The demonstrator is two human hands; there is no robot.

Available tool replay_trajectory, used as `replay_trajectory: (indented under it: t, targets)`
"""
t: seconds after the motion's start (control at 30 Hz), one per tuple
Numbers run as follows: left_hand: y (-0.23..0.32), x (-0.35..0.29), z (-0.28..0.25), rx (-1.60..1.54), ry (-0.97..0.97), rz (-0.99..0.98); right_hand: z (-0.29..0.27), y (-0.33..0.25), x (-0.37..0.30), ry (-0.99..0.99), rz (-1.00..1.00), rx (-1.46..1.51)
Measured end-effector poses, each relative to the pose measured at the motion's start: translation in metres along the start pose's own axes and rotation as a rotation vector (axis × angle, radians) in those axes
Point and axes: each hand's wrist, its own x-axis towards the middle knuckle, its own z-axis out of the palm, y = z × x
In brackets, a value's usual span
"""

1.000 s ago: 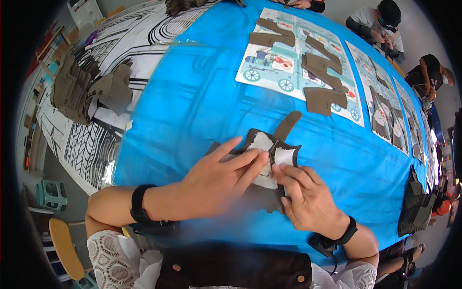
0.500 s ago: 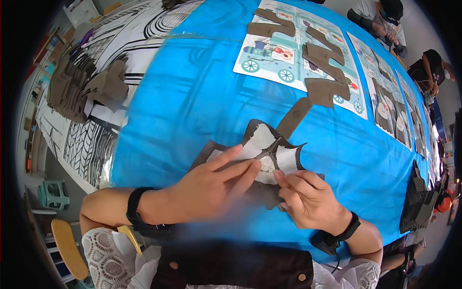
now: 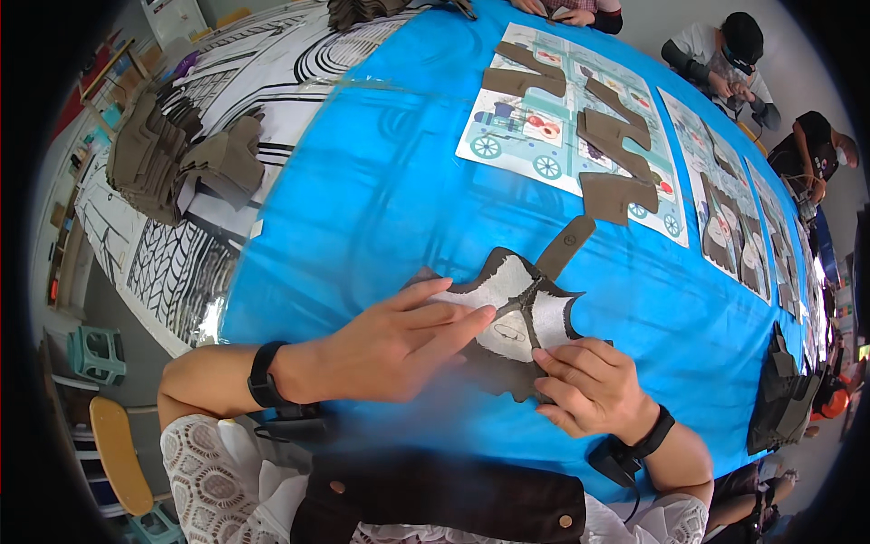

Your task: Assembling and inspecting shoe upper components at a manufacturing table.

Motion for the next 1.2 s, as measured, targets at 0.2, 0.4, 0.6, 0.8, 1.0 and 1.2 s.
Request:
replay_trajectory:
  t: [0.2,0.4,0.6,0.8,1.0,1.2]
  targets:
    - [0.002,0.009,-0.005,0.129,-0.082,0.08,-0.008,0.001,0.011,-0.077,-0.003,0.055]
    - [0.01,0.011,-0.011,0.073,-0.157,0.055,-0.014,-0.005,0.015,-0.19,0.041,0.075]
    - [0.018,0.007,-0.015,-0.001,-0.266,0.018,-0.017,-0.01,0.012,-0.177,0.051,0.114]
    - [-0.001,-0.002,0.001,0.114,0.102,0.208,-0.01,-0.003,0.002,-0.059,0.069,0.141]
    - [-0.004,0.0,-0.004,0.079,0.021,0.178,-0.002,0.009,-0.006,0.084,-0.004,0.216]
    - [-0.015,-0.003,0.006,0.126,0.074,0.302,-0.019,0.017,0.007,0.035,0.079,0.47]
